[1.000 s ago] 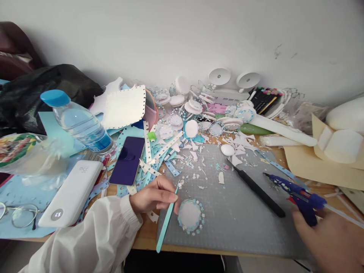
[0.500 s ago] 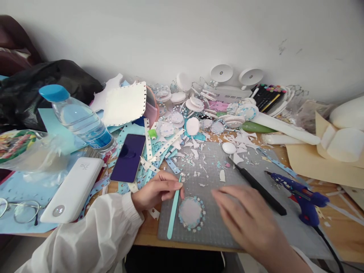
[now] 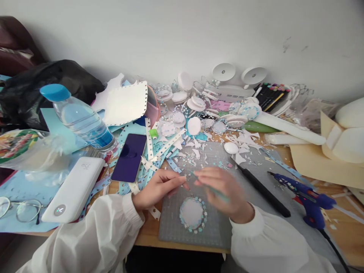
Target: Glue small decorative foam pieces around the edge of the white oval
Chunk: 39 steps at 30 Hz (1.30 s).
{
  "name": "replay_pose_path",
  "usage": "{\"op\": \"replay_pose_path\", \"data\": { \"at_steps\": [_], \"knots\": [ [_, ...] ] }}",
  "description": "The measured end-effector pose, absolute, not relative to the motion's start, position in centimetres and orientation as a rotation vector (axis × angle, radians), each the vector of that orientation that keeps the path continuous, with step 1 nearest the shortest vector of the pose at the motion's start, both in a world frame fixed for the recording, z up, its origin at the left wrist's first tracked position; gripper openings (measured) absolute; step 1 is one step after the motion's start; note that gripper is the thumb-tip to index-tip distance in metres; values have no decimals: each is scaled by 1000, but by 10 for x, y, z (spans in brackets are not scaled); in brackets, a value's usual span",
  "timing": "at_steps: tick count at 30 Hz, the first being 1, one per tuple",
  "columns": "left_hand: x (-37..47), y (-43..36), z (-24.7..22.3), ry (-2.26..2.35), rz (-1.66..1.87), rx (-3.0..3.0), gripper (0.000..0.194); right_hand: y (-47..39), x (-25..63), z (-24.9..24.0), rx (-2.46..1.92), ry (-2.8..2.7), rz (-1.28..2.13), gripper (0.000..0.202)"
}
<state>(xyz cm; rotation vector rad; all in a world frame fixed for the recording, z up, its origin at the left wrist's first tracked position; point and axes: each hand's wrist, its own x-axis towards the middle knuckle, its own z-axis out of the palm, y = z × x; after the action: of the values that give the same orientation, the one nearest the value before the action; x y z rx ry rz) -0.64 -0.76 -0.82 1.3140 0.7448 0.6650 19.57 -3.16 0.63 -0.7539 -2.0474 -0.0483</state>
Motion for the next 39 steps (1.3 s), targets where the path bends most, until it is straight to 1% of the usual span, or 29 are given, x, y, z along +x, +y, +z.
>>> {"op": "replay_pose_path", "data": {
  "at_steps": [2, 5, 8, 12, 16, 24, 31, 39],
  "knots": [
    [-8, -7, -8, 811, 630, 1490, 36, -29, 204, -4, -930, -1764, 198, 12],
    [-9, -5, -9, 830, 554, 1690, 36, -28, 210, -18, -1099, -1467, 574, 4],
    [-9, -4, -11, 760, 443, 1811, 29, -28, 210, -24, -1130, -1359, 862, 12],
    [-9, -2, -12, 640, 376, 1916, 21, -30, 208, -24, -1091, -1316, 1059, 17],
    [-9, -1, -13, 578, 364, 1938, 17, -35, 205, -22, -1056, -1331, 1144, 17],
    [-7, -2, -13, 623, 362, 1807, 16, -40, 204, -22, -1000, -1392, 1271, 16],
    [-7, -1, -13, 635, 355, 1767, 16, -40, 204, -26, -1003, -1444, 1323, 10],
    [-7, -2, -14, 638, 342, 1718, 14, -40, 204, -28, -1027, -1464, 1333, 10]
  ]
}}
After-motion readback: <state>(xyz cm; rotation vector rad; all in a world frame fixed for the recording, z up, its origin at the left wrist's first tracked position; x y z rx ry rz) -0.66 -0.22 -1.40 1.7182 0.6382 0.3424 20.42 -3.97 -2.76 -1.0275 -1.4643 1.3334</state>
